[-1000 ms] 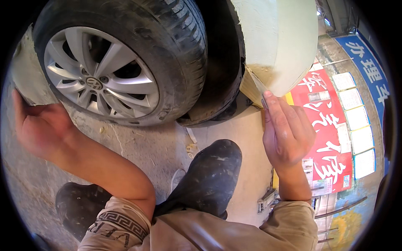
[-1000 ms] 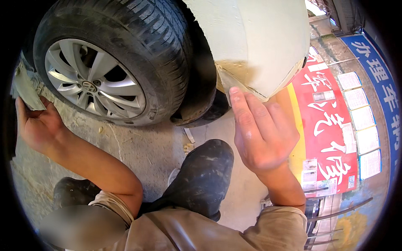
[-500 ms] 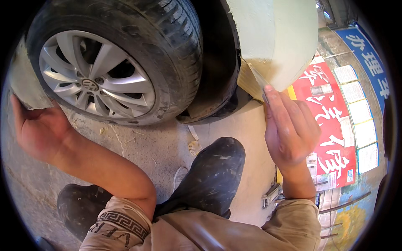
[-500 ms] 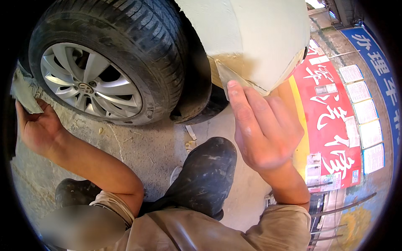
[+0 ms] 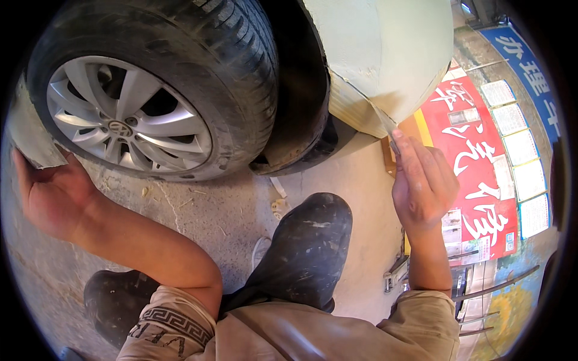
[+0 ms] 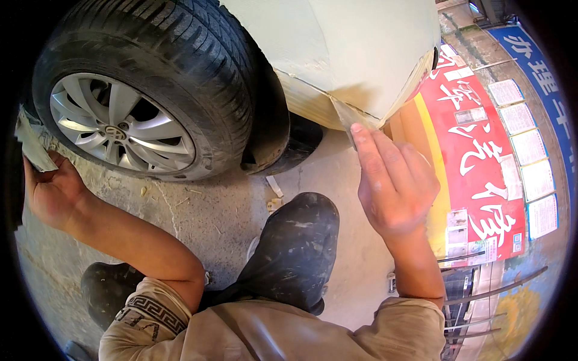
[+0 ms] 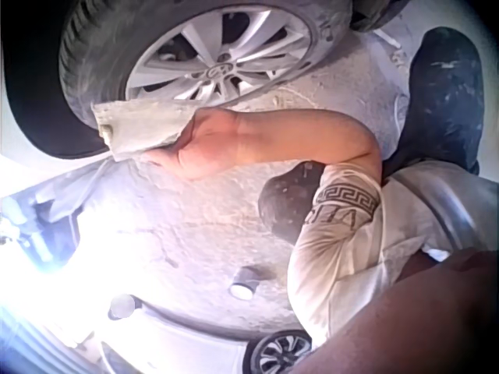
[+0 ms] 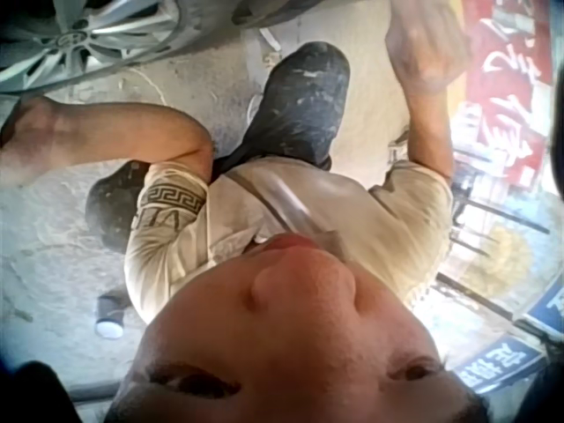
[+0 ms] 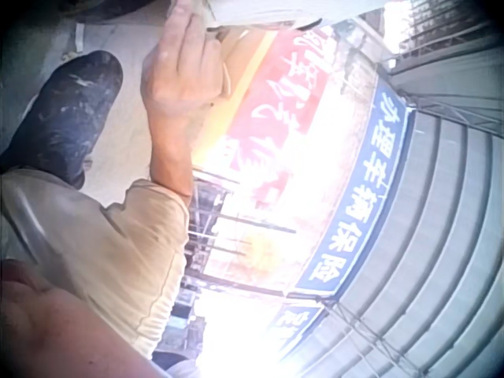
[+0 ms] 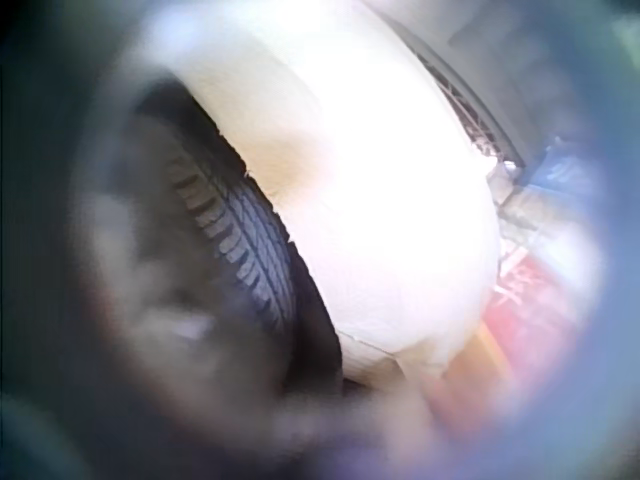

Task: The person applies body filler to the front fender of a white car using a putty knife and a sanding block. They spread the filler over the surface and smooth it out, then scrape excess material from the tools. The person walks to a sink area and picks up a bucket.

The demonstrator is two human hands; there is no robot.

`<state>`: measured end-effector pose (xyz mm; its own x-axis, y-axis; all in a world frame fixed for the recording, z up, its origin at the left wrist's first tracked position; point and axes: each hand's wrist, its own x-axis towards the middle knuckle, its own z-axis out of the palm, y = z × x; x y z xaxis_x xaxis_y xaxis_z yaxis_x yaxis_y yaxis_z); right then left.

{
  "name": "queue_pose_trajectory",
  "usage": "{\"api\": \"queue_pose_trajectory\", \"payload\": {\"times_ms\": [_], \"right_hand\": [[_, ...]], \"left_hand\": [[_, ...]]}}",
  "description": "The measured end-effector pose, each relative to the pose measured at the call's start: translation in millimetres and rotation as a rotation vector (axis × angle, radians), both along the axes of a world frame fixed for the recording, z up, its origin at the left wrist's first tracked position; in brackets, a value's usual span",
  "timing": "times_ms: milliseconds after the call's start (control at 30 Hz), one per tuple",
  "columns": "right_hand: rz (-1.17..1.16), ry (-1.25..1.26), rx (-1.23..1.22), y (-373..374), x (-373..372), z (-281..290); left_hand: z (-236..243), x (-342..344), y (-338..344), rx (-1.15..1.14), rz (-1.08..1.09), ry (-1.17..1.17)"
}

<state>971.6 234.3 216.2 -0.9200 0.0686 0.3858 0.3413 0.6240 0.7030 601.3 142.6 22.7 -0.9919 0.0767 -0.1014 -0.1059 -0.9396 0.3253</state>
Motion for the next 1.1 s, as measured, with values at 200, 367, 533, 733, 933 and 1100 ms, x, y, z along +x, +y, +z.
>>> {"api": "queue_pose_trajectory", "payload": {"times_ms": [200,367,533,733,933,1100], "right_hand": [[0.007,0.057,-0.02,8.7,19.6,-3.6],[-0.023,0.071,-0.029,15.8,33.7,-2.0],[-0.075,0.09,-0.042,22.8,52.6,-4.0],[-0.234,0.168,-0.04,16.0,84.9,-4.9],[-0.243,0.363,-0.13,-3.4,118.1,-35.9],[-0.218,0.453,-0.346,-19.3,129.5,-72.8]], "left_hand": [[13.2,13.2,0.3,-0.013,-0.01,0.006],[2.7,11.3,2.0,-0.001,-0.037,0.016],[2.9,12.1,1.1,0.017,-0.04,0.025],[-7.4,10.2,-2.4,0.002,-0.071,0.117],[-6.2,21.1,-1.1,0.08,-0.137,0.265],[-10.7,32.1,2.1,0.299,-0.248,0.463]]}}
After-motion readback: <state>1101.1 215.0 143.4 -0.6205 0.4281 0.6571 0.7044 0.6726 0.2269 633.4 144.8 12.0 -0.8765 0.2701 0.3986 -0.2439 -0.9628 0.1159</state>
